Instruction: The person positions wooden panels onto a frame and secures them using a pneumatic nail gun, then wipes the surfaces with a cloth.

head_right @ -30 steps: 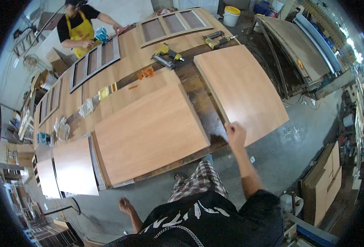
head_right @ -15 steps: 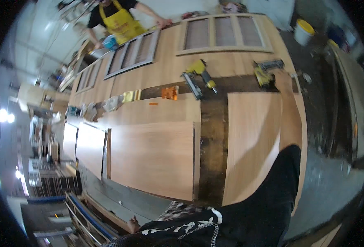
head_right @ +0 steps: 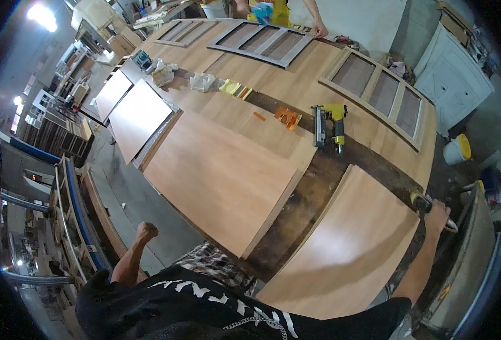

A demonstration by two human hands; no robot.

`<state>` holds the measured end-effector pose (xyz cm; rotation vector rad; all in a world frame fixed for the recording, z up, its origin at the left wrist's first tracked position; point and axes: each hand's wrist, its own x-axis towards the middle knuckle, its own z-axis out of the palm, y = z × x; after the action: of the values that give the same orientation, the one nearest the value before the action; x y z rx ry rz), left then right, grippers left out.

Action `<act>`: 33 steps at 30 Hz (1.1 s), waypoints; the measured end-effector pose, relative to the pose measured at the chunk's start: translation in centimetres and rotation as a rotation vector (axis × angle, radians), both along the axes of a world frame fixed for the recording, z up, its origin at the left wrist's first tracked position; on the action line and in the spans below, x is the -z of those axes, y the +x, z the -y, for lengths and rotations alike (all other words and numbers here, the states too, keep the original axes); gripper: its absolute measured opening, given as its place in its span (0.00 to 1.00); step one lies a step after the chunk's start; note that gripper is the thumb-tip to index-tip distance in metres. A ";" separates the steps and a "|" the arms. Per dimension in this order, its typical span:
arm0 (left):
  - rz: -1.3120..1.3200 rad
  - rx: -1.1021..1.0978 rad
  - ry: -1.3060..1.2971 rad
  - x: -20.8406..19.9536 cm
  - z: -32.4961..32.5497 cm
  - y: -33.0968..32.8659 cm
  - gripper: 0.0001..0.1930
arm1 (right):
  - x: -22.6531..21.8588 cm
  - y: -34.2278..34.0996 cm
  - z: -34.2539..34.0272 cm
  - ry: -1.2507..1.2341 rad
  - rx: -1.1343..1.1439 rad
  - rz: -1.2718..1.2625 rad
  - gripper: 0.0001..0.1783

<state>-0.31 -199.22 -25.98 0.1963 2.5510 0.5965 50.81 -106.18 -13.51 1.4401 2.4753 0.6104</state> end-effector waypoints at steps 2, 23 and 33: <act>-0.014 0.116 -0.251 -0.6 -4.5 -1.4 0.09 | -3.4 5.6 4.0 0.132 0.114 0.035 0.26; 0.472 -0.120 0.630 17.2 20.9 -3.4 0.16 | -7.4 4.4 67.5 -0.540 0.916 -1.640 0.10; -0.059 -0.003 0.360 4.0 0.7 -11.3 0.21 | -1.3 -8.4 66.2 -0.954 0.758 -2.262 0.10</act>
<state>-11.65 -199.91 -29.97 0.3380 2.4805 1.0635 42.46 -172.39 -12.18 2.3330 1.1936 -3.1117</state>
